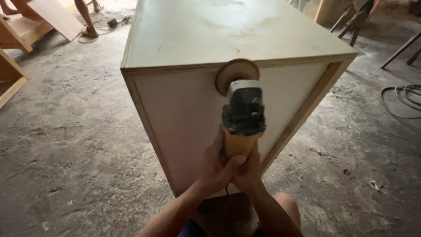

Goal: The person uses a handheld angle grinder with a sanding disc to smooth the edges and flat surfaces of a wooden cabinet. They move around the furniture piece, sanding different sections and occasionally adjusting the power cable.

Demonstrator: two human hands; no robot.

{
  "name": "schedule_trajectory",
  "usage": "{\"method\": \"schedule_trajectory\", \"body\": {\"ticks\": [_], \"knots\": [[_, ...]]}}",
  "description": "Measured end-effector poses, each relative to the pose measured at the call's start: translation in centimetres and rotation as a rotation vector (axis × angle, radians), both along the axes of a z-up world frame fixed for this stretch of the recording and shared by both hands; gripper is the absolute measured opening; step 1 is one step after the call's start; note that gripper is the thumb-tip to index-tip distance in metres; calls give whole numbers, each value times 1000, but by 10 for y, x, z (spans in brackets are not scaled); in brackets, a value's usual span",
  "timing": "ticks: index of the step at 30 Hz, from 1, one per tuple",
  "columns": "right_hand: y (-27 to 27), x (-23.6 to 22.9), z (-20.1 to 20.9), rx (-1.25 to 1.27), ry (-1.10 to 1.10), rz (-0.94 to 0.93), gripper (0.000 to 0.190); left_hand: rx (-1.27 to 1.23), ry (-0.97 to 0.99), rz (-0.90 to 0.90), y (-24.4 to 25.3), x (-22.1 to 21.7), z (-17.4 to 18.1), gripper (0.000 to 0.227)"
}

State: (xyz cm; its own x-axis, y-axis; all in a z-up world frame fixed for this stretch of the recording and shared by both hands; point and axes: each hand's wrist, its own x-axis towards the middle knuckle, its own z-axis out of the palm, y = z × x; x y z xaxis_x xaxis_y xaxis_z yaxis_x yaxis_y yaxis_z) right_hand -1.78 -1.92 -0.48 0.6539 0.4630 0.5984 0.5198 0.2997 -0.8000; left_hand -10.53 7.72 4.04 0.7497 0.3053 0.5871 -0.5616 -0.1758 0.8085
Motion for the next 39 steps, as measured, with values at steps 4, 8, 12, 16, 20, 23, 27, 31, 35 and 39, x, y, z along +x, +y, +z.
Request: {"method": "schedule_trajectory", "body": {"ticks": [4,8,12,16,20,23,27,31,35,39], "knots": [[-10,11,-13,86,70,69,78,77,53,8,-7,12,-4,83],[-2,17,-22,-57,-94,11,68,107,109,162,-6,11,-14,78],[11,11,-11,-154,-235,51,58,-148,-90,45,1,-5,-24,62],[7,1,7,-196,-112,21,78,-126,33,120,1,-8,-28,61],[-11,8,18,-98,-25,-6,76,-40,-62,51,-15,15,-16,68],[-26,17,15,-4,-59,-68,81,15,-29,4,-29,24,-4,77],[-39,39,4,148,4,42,85,26,42,-56,-42,45,8,86],[-47,52,-11,128,126,2,73,209,101,59,-50,56,9,89],[-40,46,-16,179,119,89,75,185,66,95,-47,46,4,84],[-27,27,0,9,-80,38,74,-27,-65,-10,-36,24,-9,66]]}}
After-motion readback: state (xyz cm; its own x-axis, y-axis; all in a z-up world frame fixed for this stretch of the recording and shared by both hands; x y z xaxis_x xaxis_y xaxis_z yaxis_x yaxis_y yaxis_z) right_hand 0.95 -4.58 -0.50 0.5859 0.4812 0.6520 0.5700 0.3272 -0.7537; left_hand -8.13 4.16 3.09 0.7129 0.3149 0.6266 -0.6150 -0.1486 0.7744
